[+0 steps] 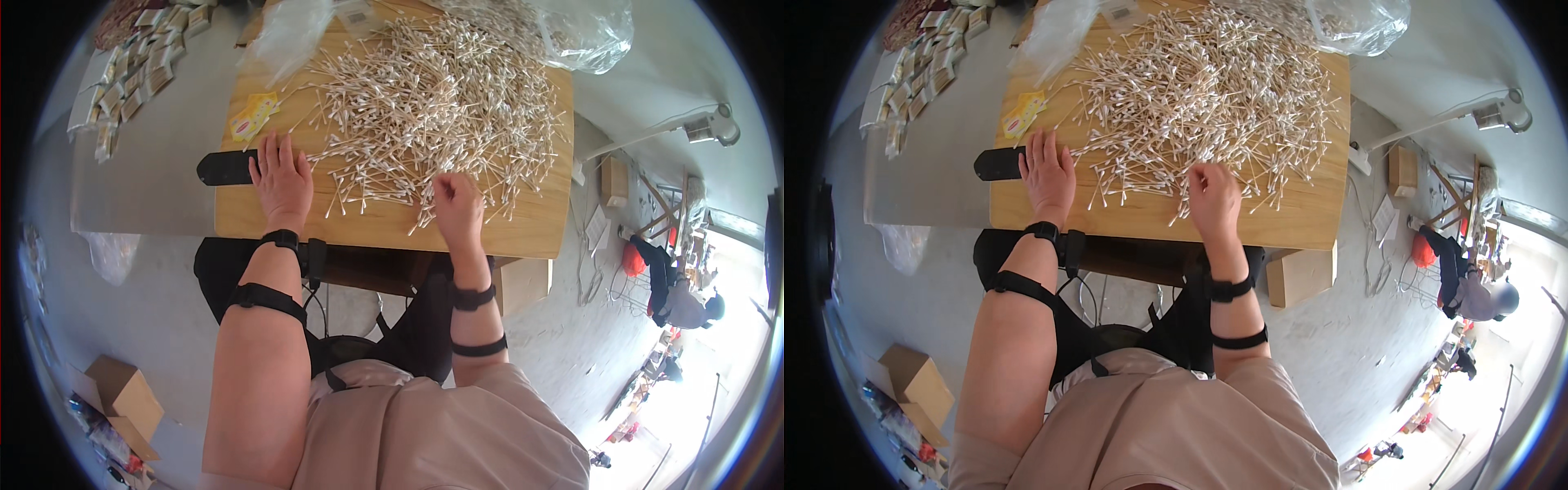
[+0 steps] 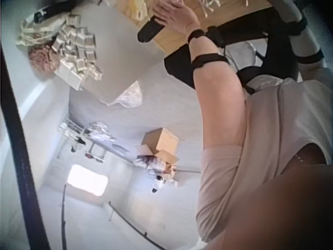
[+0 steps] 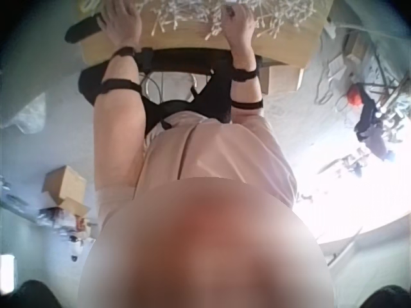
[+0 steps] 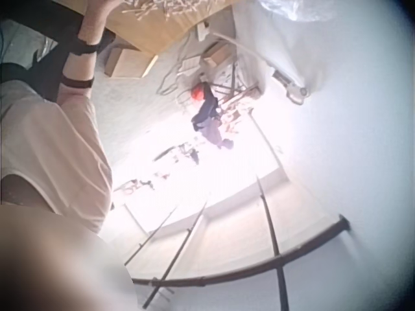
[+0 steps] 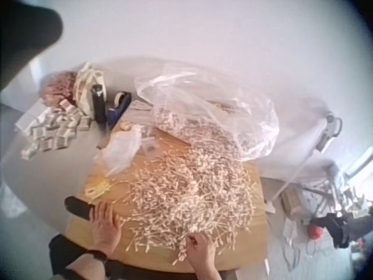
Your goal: Sorting a large pile of cotton swabs into smaller groups on a table.
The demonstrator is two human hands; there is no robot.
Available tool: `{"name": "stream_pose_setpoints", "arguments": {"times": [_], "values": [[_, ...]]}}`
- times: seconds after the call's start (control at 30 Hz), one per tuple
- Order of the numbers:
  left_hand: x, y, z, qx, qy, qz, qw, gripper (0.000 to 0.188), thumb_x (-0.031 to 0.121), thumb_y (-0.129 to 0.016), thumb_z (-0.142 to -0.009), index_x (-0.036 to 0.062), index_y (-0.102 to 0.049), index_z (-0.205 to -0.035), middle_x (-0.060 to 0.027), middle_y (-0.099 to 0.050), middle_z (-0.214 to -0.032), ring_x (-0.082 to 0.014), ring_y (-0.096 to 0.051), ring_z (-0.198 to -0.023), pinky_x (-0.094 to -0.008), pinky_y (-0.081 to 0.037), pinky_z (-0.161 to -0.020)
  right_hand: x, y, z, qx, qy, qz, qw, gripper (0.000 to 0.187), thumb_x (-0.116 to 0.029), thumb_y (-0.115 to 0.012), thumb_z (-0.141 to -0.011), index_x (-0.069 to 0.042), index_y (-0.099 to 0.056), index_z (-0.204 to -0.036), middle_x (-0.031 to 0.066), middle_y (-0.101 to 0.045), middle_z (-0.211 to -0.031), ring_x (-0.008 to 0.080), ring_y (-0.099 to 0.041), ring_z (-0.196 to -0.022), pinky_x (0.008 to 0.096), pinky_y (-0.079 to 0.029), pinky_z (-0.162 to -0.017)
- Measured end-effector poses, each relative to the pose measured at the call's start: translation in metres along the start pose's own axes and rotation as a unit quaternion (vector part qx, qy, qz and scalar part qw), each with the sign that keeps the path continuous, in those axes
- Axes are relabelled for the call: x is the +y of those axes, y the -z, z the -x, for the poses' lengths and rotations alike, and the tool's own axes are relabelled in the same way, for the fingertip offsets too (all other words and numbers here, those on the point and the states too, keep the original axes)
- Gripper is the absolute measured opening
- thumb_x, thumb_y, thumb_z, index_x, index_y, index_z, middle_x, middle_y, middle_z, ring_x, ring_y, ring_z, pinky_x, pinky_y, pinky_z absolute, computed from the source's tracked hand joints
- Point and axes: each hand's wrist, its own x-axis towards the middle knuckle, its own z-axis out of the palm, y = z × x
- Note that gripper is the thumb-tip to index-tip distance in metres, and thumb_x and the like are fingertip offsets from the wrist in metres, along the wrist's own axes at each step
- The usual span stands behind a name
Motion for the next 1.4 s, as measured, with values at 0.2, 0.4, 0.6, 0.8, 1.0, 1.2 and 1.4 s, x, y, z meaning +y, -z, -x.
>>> {"name": "stream_pose_setpoints", "arguments": {"times": [0.2,0.4,0.6,0.8,1.0,1.2,1.4], "values": [[-0.001,0.0,0.0,-0.003,0.002,-0.005,1.0,0.043,0.032,-0.046,-0.095,0.0122,-0.046,-0.134,-0.0087,-0.038,-0.147,-0.0259,-0.029,-0.139,-0.05,-0.02,-0.113,-0.006,-0.014,-0.04,-0.01,0.17,0.061,0.984,0.011,-0.005,-0.067,-0.074,-0.013,-0.068,-0.082,0.0046,-0.056,-0.075,0.0241,-0.059,-0.073,0.0371,-0.049,-0.061],[0.002,0.0,-0.001,-0.009,0.011,0.001,1.0,0.043,0.032,-0.047,-0.095,0.0119,-0.046,-0.133,-0.0093,-0.039,-0.146,-0.0259,-0.029,-0.139,-0.0498,-0.02,-0.113,-0.013,-0.035,-0.054,-0.042,0.241,0.133,0.961,0.02,0.0,-0.065,-0.071,-0.015,-0.068,-0.084,0.0014,-0.055,-0.081,0.0219,-0.058,-0.078,0.0344,-0.05,-0.062],[0.001,0.001,0.0,-0.004,0.011,0.006,1.0,0.043,0.032,-0.048,-0.094,0.0117,-0.047,-0.133,-0.0092,-0.04,-0.145,-0.0258,-0.03,-0.138,-0.0493,-0.02,-0.113,-0.007,-0.043,-0.066,-0.071,0.303,0.131,0.941,0.016,-0.005,-0.059,-0.071,-0.014,-0.065,-0.083,0.0035,-0.053,-0.082,0.0238,-0.055,-0.081,0.0357,-0.05,-0.067],[0.001,0.001,0.0,0.001,0.005,-0.001,1.0,0.043,0.032,-0.047,-0.095,0.0111,-0.048,-0.132,-0.0088,-0.04,-0.145,-0.0257,-0.031,-0.138,-0.0493,-0.02,-0.113,-0.008,-0.035,-0.065,-0.062,0.221,0.016,0.973,0.018,0.001,-0.066,-0.07,-0.013,-0.067,-0.082,0.0026,-0.056,-0.082,0.0219,-0.057,-0.078,0.0344,-0.049,-0.064],[0.0,-0.001,0.001,0.012,0.0,0.0,1.0,0.043,0.032,-0.048,-0.095,0.0116,-0.048,-0.132,-0.0084,-0.041,-0.144,-0.0255,-0.031,-0.138,-0.0494,-0.02,-0.113,0.0,-0.015,-0.038,-0.048,-0.103,-0.38,0.918,0.018,0.007,-0.066,-0.077,-0.006,-0.065,-0.09,0.0057,-0.062,-0.089,0.0173,-0.06,-0.08,0.0324,-0.05,-0.071],[0.0,-0.001,0.001,0.005,-0.001,-0.002,1.0,0.043,0.032,-0.047,-0.095,0.0124,-0.046,-0.134,-0.0079,-0.039,-0.145,-0.0252,-0.03,-0.138,-0.0496,-0.02,-0.113,0.012,0.016,-0.01,-0.011,-0.238,-0.738,0.631,0.014,0.006,-0.049,-0.085,-0.001,-0.057,-0.095,0.0133,-0.062,-0.096,0.0263,-0.062,-0.089,0.0382,-0.053,-0.087],[0.0,0.0,0.0,0.002,0.001,-0.004,1.0,0.044,0.032,-0.046,-0.095,0.0127,-0.046,-0.134,-0.0079,-0.039,-0.146,-0.0253,-0.029,-0.139,-0.0497,-0.02,-0.113,0.037,0.018,-0.02,-0.038,-0.263,-0.758,0.596,0.018,0.001,-0.05,-0.083,-0.004,-0.056,-0.1,0.0106,-0.062,-0.088,0.0199,-0.06,-0.074,0.0294,-0.05,-0.061]]}}
